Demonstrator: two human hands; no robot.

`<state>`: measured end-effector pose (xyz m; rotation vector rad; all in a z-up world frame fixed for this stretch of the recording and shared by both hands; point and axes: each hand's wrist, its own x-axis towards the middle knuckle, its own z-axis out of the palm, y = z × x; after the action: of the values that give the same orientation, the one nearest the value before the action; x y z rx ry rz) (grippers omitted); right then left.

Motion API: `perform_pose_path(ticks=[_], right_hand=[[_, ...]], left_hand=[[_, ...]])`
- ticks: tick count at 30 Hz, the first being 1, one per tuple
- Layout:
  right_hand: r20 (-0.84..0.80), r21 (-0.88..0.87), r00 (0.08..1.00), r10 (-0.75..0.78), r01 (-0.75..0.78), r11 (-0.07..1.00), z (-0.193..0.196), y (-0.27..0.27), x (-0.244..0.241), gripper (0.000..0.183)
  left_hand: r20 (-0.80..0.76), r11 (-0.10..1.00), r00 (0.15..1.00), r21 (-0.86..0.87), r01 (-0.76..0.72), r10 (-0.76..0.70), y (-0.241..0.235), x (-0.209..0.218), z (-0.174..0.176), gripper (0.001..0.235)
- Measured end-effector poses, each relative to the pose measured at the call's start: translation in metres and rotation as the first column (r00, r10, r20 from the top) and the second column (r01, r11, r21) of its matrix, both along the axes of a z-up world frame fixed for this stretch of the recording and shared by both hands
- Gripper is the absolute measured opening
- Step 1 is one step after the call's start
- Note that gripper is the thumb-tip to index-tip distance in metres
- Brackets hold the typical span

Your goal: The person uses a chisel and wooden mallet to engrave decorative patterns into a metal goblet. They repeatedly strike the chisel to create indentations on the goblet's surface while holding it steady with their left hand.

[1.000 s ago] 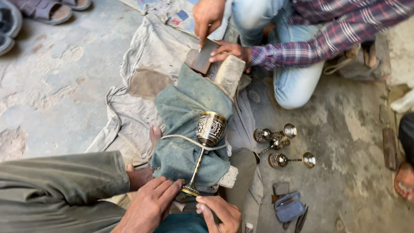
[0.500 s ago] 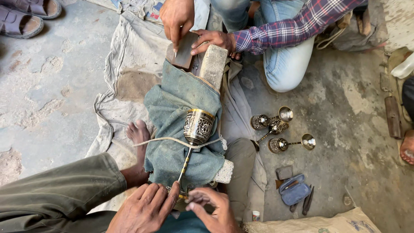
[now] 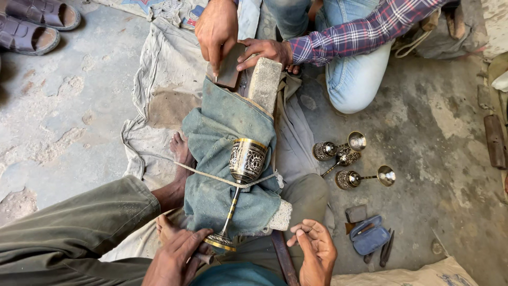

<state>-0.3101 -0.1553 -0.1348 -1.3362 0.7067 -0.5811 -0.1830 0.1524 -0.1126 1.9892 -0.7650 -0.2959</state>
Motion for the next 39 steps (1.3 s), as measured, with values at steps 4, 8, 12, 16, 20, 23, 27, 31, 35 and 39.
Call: perform_pose_path(ticks=[4,8,12,16,20,23,27,31,35,39], right_hand=[[-0.098,-0.276,0.992,0.074,-0.099,0.956,-0.043,0.000,0.000,0.036],[-0.546,-0.251,0.791,0.277,-0.470,0.847,-0.073,-0.015,0.008,0.072],[-0.485,-0.279,0.756,0.439,-0.610,0.742,-0.078,-0.018,-0.014,0.083],[-0.264,-0.173,0.906,0.332,-0.383,0.908,-0.069,-0.038,-0.014,0.064],[-0.362,-0.488,0.925,0.120,-0.298,0.820,-0.061,-0.054,-0.011,0.055],[-0.394,-0.446,0.916,0.078,-0.265,0.855,-0.061,-0.051,0.006,0.060],[-0.451,-0.600,0.892,0.023,-0.322,0.733,-0.058,-0.040,0.014,0.063],[-0.464,-0.647,0.886,0.006,-0.344,0.681,-0.056,-0.037,0.015,0.067],[-0.476,-0.590,0.879,0.017,-0.334,0.735,-0.059,-0.038,0.015,0.066],[-0.461,-0.603,0.887,0.013,-0.324,0.729,-0.060,-0.038,0.013,0.066]], left_hand=[[-0.065,0.999,0.997,0.031,0.032,-0.030,0.011,0.001,-0.017,0.052],[-0.245,0.996,0.969,0.067,0.054,-0.036,0.015,0.007,-0.029,0.044],[-0.247,0.994,0.966,0.066,0.091,-0.072,0.005,0.002,-0.047,0.041],[-0.285,0.995,0.953,-0.028,0.097,-0.101,0.000,0.004,-0.066,0.033],[-0.340,0.970,0.917,-0.193,0.149,-0.209,-0.005,0.000,-0.074,0.027],[-0.280,0.967,0.935,-0.185,0.172,-0.220,-0.010,0.006,-0.069,0.022],[-0.059,0.984,0.982,-0.005,0.180,-0.180,-0.005,0.007,-0.058,0.023],[0.203,0.967,0.967,0.231,0.107,-0.156,-0.001,0.009,-0.047,0.026],[0.275,0.947,0.936,0.290,0.138,-0.220,0.000,0.013,-0.038,0.025],[0.519,0.940,0.805,0.314,0.133,-0.287,0.000,0.011,-0.041,0.019]])
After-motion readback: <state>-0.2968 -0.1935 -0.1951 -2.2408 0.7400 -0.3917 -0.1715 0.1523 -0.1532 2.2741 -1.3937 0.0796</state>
